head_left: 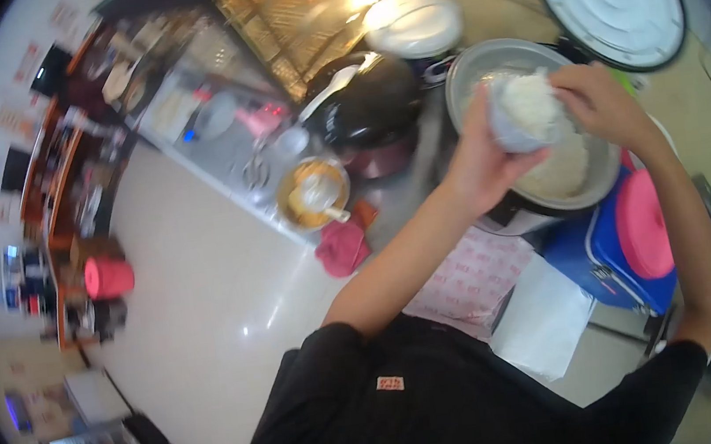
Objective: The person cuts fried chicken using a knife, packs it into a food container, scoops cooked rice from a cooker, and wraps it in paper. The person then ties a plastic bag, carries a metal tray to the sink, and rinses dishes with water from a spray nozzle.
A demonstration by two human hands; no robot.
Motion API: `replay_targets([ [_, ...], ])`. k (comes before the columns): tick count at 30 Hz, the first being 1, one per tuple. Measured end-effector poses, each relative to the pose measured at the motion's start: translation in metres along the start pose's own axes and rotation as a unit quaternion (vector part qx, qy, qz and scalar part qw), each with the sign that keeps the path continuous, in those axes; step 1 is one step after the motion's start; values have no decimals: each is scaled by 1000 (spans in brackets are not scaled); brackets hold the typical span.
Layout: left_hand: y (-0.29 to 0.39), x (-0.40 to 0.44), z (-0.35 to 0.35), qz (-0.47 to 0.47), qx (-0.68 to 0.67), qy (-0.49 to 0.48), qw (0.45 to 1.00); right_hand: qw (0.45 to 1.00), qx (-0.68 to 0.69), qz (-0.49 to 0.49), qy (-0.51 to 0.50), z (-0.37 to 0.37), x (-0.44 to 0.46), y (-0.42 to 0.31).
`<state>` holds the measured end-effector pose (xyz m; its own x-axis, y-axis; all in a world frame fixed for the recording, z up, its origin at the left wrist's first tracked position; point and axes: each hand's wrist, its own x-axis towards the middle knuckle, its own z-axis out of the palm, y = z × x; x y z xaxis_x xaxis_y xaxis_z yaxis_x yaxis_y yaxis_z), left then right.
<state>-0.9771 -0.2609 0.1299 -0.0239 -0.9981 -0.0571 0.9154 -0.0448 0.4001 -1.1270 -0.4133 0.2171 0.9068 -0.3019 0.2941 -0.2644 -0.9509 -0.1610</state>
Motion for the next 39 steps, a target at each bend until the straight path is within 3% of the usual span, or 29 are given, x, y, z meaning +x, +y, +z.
replay_targets([
  [2, 3, -8, 6, 23, 18, 15, 999, 995, 15, -61, 72, 2, 0, -3],
  [5, 3, -8, 3, 22, 1, -4, 1000, 991, -110, -65, 33, -19, 11, -30],
  [14, 8, -21, -9, 7, -104, -31, 994, 963, -200, -137, 120, -32, 23, -53],
  [17, 10, -25, -19, -5, -133, -59, 989, 982, -172, -31, 67, -41, 20, -51],
  [20, 13, -37, -26, 7, -116, -67, 991, 989, 73, 105, 74, -34, 12, -53],
  [23, 17, -49, -23, 24, -141, -1, 990, 976, 177, 66, 107, -28, 7, -56],
  [24, 18, -49, -36, 18, -152, -35, 988, 979, 167, 53, 107, -27, 3, -53],
  [25, 20, -54, -31, 52, -91, 7, 994, 981, 159, 38, 105, -24, 1, -49],
  [26, 23, -58, -52, 30, -135, -116, 984, 982, 157, 20, 103, -24, 0, -48],
  [28, 34, -80, -37, 43, -53, 0, 998, 980, 163, 94, 58, -28, -8, -59],
  [31, 41, -89, -44, 76, -7, 23, 997, 980, 147, 100, 93, -19, -12, -78],
  [34, 56, -80, -21, 76, 168, 51, 982, 987, 54, 73, 132, -21, -11, -83],
  [39, 67, -29, 8, 75, 293, 54, 952, 986, -4, 62, 155, -14, -12, -58],
])
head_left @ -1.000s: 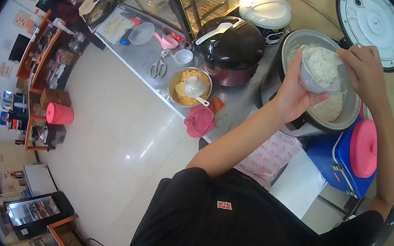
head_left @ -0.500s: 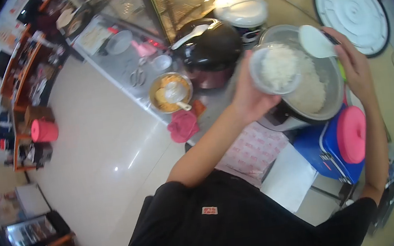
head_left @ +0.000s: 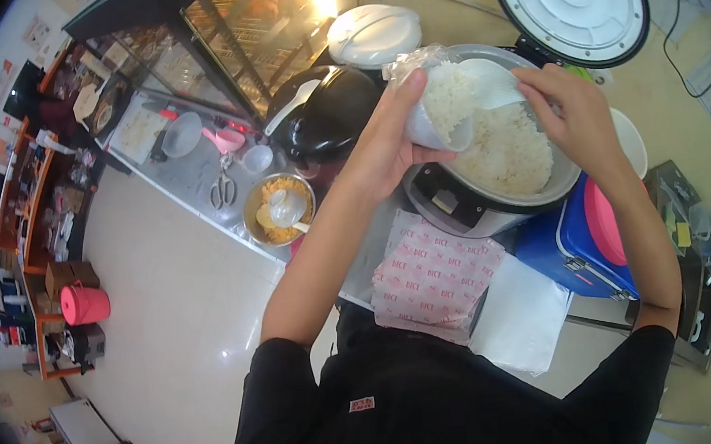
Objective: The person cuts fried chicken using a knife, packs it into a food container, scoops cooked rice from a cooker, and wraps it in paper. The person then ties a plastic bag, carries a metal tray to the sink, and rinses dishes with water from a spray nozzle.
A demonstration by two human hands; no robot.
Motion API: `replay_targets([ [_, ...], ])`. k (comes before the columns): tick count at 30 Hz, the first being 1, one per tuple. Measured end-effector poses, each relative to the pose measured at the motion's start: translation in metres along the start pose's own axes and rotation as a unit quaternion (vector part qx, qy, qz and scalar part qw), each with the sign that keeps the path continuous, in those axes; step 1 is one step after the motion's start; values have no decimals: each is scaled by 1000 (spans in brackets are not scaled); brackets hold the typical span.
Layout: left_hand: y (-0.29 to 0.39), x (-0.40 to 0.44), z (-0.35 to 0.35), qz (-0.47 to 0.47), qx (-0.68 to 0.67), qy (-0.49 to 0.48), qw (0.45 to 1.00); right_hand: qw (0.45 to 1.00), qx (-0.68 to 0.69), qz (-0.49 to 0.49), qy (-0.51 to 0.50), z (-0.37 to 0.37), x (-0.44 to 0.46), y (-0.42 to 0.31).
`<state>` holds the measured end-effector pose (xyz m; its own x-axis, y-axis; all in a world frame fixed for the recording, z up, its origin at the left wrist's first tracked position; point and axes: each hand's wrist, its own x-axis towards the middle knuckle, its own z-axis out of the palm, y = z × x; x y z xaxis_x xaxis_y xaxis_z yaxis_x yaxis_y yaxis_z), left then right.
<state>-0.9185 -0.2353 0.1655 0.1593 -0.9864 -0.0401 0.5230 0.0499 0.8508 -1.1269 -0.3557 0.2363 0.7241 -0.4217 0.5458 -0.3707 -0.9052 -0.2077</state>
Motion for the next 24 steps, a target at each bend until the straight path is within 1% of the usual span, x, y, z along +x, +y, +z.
replay_targets([
  [2, 0, 17, 7, -23, 20, -24, 999, 1000, -7, 22, -10, 6, -3, 11],
  [5, -3, 37, 26, -37, 48, -38, 997, 997, 60, 39, -21, 19, -9, 32],
  [8, -8, 56, 34, -38, 65, -39, 996, 988, 63, 103, -96, 28, -8, 50],
  [11, -8, 62, 40, -43, 63, -30, 997, 954, 229, 130, -141, 33, -7, 71],
  [14, -5, 61, 39, -42, 48, -25, 998, 926, 289, 194, -143, 35, -11, 75],
  [17, -2, 57, 28, -38, 16, -27, 999, 935, 277, 188, -120, 23, -8, 66],
  [20, -4, 60, 18, -46, -35, -30, 998, 962, 196, 166, -92, 20, -1, 69],
  [22, -9, 63, 18, -54, -79, -26, 995, 994, 21, 103, -11, 20, 5, 58],
  [23, -14, 66, 23, -57, -104, -21, 993, 995, -68, 70, 30, 21, 8, 51],
  [24, -18, 68, 27, -62, -128, -18, 990, 994, -108, 11, 25, 24, 9, 43],
])
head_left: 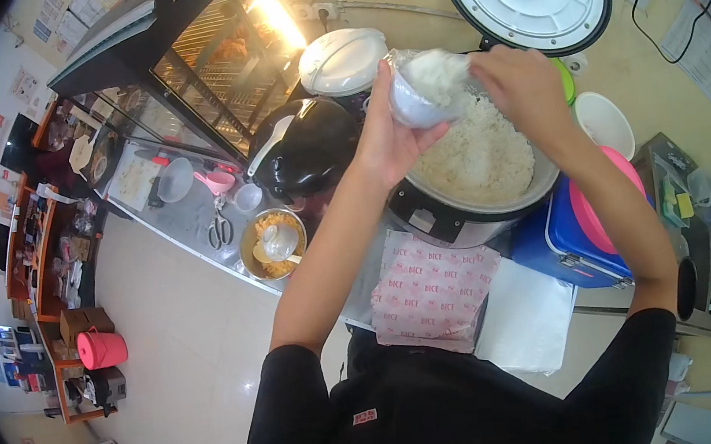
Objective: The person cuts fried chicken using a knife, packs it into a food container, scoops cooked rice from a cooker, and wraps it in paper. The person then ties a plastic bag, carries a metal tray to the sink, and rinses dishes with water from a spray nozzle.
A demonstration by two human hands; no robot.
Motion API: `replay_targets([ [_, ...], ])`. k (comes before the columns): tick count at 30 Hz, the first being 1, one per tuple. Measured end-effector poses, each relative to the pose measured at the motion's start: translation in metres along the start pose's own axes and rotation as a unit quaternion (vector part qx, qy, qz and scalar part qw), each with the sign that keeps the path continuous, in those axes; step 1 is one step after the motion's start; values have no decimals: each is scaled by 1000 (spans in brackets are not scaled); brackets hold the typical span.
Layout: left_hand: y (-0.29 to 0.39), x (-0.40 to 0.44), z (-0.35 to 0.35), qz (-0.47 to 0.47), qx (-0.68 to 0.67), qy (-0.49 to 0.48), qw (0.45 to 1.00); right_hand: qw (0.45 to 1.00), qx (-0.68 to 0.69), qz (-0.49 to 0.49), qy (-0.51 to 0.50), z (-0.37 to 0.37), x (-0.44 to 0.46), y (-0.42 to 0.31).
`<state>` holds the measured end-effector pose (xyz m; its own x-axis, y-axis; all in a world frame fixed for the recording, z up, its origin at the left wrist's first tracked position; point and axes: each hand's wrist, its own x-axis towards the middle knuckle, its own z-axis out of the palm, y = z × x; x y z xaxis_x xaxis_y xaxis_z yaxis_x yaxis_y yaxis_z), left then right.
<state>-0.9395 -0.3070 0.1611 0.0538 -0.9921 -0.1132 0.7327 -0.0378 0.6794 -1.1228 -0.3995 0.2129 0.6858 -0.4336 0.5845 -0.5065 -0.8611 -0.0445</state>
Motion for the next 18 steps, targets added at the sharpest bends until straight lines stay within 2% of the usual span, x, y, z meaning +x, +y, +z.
replay_targets([
  [2, -9, 8, -10, -38, -107, -21, 993, 990, -79, -118, 10, 1, 1, -13],
  [3, -9, 11, -12, -55, -158, -32, 985, 990, -86, -112, 21, -3, 3, -13],
  [5, -12, 9, -19, -62, -174, -56, 981, 989, -98, -101, 43, -16, 11, -13],
  [8, -9, 5, -23, -73, -194, -75, 975, 987, 151, 52, -22, -54, 29, -13],
  [11, -5, 0, -20, -72, -212, -78, 972, 949, 289, -49, -117, -36, 18, 7],
  [15, -4, -8, -12, -41, -186, -41, 981, 954, 236, -78, -167, -22, 14, -11],
  [18, 11, -22, -32, -7, -164, -91, 982, 963, 193, -91, -165, -33, 24, -2],
])
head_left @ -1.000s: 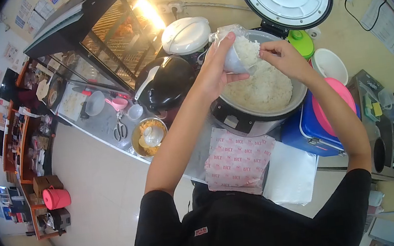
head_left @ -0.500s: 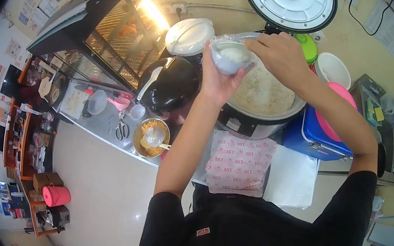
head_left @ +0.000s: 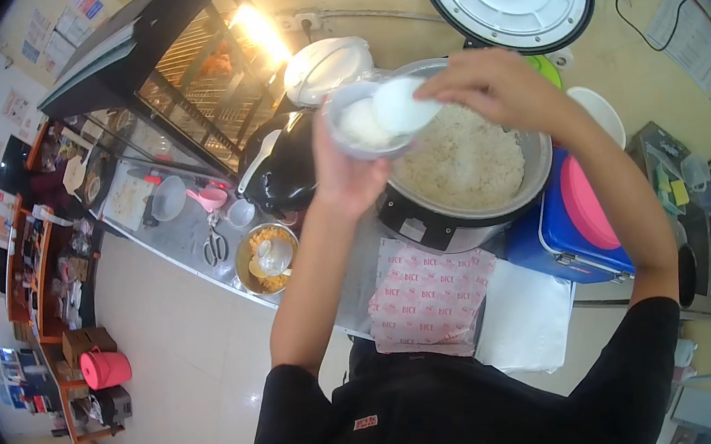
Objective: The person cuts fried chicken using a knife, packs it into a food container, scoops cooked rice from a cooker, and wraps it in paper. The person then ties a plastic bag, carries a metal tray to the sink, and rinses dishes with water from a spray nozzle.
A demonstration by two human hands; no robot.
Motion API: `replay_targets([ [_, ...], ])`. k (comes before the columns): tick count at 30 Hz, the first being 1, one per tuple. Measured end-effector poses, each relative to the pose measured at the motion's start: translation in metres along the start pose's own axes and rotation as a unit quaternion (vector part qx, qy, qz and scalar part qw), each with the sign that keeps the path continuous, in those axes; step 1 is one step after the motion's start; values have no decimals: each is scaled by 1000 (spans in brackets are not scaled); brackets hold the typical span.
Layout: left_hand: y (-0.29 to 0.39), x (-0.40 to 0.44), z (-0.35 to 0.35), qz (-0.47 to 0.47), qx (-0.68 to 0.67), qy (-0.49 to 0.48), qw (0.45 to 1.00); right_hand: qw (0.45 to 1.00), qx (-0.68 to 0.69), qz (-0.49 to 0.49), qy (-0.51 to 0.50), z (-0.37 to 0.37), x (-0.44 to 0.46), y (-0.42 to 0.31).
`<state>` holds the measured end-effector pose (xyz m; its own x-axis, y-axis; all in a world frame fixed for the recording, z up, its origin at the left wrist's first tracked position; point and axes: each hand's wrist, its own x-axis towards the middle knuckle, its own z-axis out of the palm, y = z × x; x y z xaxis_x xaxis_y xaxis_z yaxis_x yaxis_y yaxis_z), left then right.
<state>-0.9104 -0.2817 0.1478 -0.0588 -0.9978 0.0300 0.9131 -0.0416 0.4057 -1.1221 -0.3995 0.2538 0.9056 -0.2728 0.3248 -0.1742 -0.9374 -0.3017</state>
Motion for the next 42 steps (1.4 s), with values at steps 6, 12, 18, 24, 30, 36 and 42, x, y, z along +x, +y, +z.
replay_targets([
  [6, 42, -55, -21, 68, 2, 10, 998, 971, -225, 84, -15, 47, -10, 125],
  [12, 32, -96, -37, 118, -56, 76, 989, 888, -349, 207, -216, 151, -18, 185],
  [18, 25, -111, -62, 81, -155, 43, 984, 886, -291, 239, -271, 211, -15, 232],
  [24, 32, -111, -59, 94, -166, 53, 980, 893, -244, 198, -323, 175, -29, 207],
  [30, 35, -115, -77, 100, -113, 78, 986, 887, -199, 130, -397, 163, -60, 155],
  [36, 28, -116, -67, 130, -116, 135, 975, 916, -224, 154, -294, 162, -52, 215],
  [42, 21, -123, -70, 135, -67, 172, 974, 874, -152, 141, -439, 181, -51, 184],
])
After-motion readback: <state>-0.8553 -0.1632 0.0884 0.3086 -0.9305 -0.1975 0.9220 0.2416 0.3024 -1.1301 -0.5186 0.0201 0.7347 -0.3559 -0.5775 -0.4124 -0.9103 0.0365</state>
